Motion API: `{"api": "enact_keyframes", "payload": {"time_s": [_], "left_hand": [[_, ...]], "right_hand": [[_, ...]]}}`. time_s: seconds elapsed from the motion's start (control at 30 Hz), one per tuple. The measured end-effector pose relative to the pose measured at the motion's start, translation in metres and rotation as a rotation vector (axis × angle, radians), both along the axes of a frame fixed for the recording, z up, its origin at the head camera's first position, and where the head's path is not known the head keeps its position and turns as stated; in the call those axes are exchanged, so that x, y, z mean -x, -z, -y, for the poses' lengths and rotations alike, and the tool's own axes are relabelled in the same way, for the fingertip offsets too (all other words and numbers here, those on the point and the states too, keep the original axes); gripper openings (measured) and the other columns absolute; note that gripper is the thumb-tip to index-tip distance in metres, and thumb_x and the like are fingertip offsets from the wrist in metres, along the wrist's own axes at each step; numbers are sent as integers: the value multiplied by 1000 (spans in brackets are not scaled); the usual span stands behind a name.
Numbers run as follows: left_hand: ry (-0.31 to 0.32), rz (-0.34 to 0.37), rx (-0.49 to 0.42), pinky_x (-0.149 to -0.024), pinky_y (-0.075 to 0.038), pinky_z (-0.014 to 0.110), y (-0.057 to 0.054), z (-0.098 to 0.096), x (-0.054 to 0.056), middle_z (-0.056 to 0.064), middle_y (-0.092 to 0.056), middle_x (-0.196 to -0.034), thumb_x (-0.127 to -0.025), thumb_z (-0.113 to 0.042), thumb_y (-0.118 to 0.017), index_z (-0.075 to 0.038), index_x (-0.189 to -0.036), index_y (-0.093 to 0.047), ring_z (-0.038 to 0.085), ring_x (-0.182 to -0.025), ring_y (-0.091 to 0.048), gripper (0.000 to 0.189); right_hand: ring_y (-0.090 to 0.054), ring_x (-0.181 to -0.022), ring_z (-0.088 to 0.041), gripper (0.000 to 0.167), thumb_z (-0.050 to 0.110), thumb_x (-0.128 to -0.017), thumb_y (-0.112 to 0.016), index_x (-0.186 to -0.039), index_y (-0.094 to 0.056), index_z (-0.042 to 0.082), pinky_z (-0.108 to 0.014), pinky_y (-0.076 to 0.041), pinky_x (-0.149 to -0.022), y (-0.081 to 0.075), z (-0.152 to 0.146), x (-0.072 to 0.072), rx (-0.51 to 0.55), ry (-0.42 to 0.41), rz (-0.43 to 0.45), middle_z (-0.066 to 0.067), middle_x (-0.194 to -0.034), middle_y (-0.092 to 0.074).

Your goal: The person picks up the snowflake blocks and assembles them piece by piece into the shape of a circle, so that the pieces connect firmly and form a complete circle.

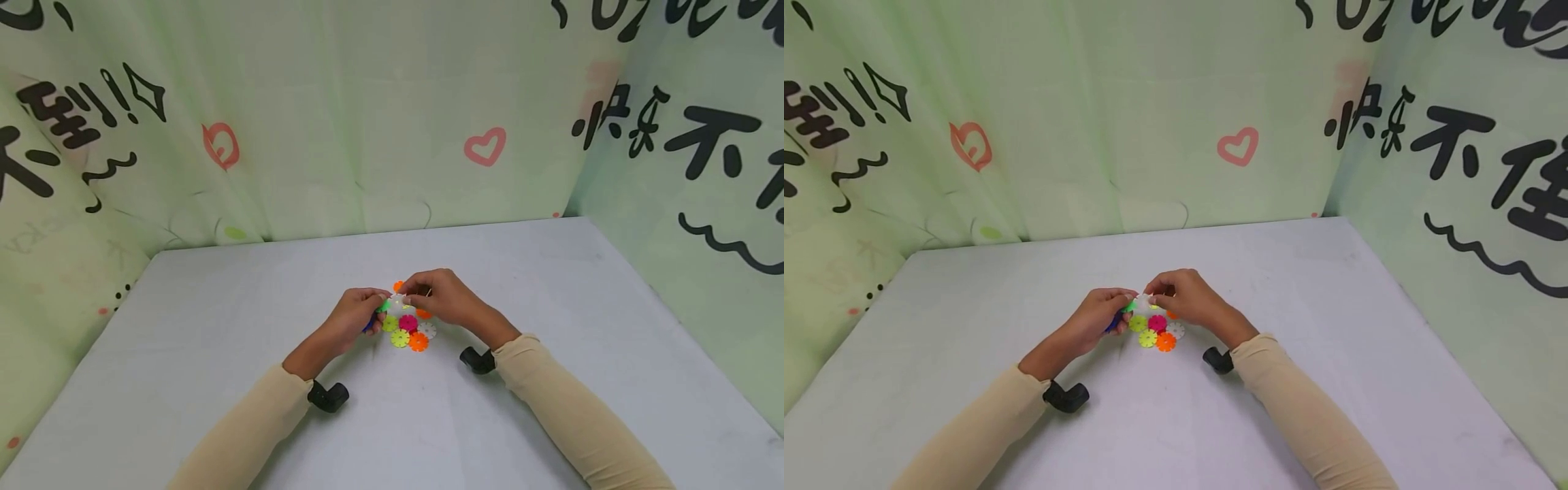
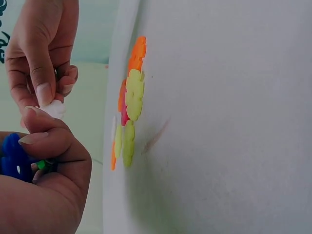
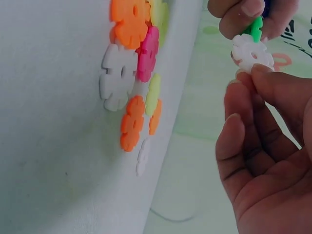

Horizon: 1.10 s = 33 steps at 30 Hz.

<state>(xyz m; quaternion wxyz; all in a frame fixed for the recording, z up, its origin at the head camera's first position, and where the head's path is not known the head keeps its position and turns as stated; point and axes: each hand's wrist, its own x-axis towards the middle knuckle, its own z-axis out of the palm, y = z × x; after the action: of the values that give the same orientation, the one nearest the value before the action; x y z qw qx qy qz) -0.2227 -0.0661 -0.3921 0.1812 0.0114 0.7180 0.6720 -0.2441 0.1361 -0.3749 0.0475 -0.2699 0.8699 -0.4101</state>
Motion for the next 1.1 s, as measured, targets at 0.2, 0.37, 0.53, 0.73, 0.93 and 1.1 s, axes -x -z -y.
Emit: {"api": "enact_keyframes", "payload": {"time_s": [0.2, 0.37, 0.53, 0.73, 0.93, 1.1], "left_hand": [[2, -25, 22, -54, -43, 22, 0, 2, 1, 7, -52, -72, -103, -14, -47, 5, -119, -60, 14, -55, -46, 28], [-2, -37, 40, -55, -43, 22, 0, 1, 1, 7, -52, -71, -102, -13, -47, 4, -119, -61, 13, -55, -46, 28], [-10, -6, 5, -54, -41, 23, 1, 2, 1, 7, -51, -71, -102, -11, -45, 4, -120, -60, 14, -55, -44, 28], [-30, 15, 21, -53, -41, 22, 1, 3, 1, 6, -50, -70, -102, -11, -43, 4, -120, -60, 14, -55, -43, 28], [-34, 15, 40, -52, -40, 22, 0, 3, 3, 6, -50, -70, -102, -12, -43, 3, -120, -60, 13, -55, -43, 29], [13, -6, 45, -52, -39, 23, 2, 7, 2, 4, -50, -70, -100, -33, -55, 2, -112, -60, 13, -56, -44, 38]], "right_hand": [[-62, -78, -15, 7, 7, -90, -70, -97, -73, 6, -29, -53, -72, 1, 4, -4, 47, 15, 19, 0, -88, -69], [-65, -80, -17, 8, 7, -90, -70, -97, -73, 5, -29, -53, -73, 5, 7, -6, 89, 34, 38, 0, -89, -70], [-66, -82, -19, 11, 5, -90, -70, -99, -73, 2, -29, -54, -74, 7, 9, -6, 123, 23, 21, -2, -91, -71], [-64, -77, -15, 11, 4, -88, -71, -98, -73, 1, -28, -54, -71, 11, 12, -5, 135, 24, 7, -2, -89, -70], [-63, -75, -15, 10, 6, -89, -71, -98, -73, 2, -29, -53, -68, 12, 13, -4, 136, 29, 11, -1, -88, -70], [-64, -75, -23, 12, 13, -90, -71, -98, -74, 5, -32, -53, -68, 11, 7, -2, 120, 14, 29, -3, -89, -70]]}}
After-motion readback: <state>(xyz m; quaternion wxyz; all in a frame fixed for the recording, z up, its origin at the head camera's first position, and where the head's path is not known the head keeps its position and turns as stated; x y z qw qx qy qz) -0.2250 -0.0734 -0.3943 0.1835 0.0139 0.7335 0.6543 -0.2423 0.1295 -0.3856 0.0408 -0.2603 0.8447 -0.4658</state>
